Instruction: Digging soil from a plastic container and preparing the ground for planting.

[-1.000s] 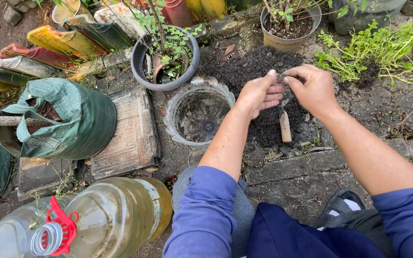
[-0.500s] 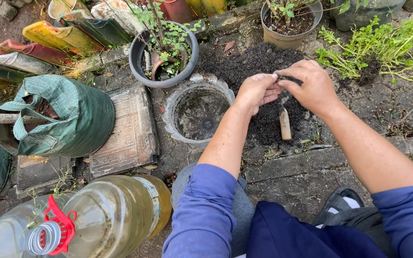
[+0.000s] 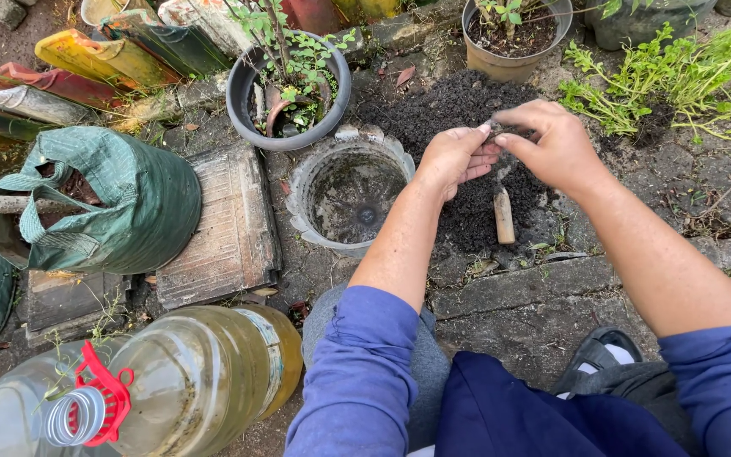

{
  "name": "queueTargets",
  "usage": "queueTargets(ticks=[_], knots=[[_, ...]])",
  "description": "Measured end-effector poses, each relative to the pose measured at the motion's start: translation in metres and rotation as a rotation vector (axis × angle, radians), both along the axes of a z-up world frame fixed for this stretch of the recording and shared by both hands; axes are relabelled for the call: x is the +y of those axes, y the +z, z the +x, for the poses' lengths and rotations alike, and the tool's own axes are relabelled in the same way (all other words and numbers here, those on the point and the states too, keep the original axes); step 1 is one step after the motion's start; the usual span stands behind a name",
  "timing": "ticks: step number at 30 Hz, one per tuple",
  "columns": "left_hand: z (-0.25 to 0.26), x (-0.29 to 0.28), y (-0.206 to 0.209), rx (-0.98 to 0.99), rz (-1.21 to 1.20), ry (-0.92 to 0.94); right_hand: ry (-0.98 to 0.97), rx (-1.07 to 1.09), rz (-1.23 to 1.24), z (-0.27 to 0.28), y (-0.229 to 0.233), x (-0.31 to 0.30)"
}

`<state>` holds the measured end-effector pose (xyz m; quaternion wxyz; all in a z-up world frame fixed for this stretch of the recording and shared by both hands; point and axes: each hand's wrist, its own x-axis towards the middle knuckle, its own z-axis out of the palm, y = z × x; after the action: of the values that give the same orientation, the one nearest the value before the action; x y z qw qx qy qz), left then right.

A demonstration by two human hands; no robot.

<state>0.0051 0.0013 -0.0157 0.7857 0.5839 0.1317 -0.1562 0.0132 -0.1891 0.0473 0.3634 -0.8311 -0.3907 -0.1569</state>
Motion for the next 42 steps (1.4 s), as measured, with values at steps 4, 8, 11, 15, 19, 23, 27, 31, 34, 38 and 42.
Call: queueTargets(ticks=[4, 8, 11, 15, 19, 23, 27, 31, 34, 38, 42], knots=[[-0.004, -0.002, 0.009, 0.011, 0.054, 0.012, -0.028, 0.378, 0.076, -0.002, 0.021, 0.0], [0.001, -0.003, -0.007, -0.015, 0.022, -0.006, -0.059, 0.143, -0.043, 0.002, 0.0, -0.002], [-0.003, -0.001, 0.002, -0.009, 0.011, -0.049, -0.1, 0.049, -0.122, 0.0, -0.01, 0.0], [-0.009, 0.001, 0.013, 0.087, 0.051, -0.073, -0.174, -0.117, -0.204, -0.009, -0.008, 0.008], [0.0, 0.005, -0.009, 0.035, 0.012, -0.038, -0.187, -0.088, -0.243, -0.011, -0.005, 0.011], [-0.004, 0.006, 0.003, 0.025, 0.046, -0.034, -0.084, 0.103, -0.07, -0.005, -0.011, 0.01], [-0.011, 0.006, 0.021, 0.071, -0.055, -0.063, -0.143, 0.136, -0.119, -0.005, -0.008, 0.01], [-0.008, 0.005, 0.013, 0.096, 0.018, -0.081, -0.124, 0.145, -0.121, 0.004, -0.003, 0.004], [-0.01, 0.002, 0.013, 0.106, 0.028, -0.054, -0.027, 0.648, 0.032, 0.012, 0.005, -0.002], [-0.009, -0.002, 0.016, 0.065, 0.146, -0.058, -0.216, 0.761, -0.011, 0.017, 0.006, -0.009], [-0.001, -0.003, -0.005, 0.016, 0.105, -0.086, -0.164, 0.725, -0.106, 0.001, 0.012, 0.001]])
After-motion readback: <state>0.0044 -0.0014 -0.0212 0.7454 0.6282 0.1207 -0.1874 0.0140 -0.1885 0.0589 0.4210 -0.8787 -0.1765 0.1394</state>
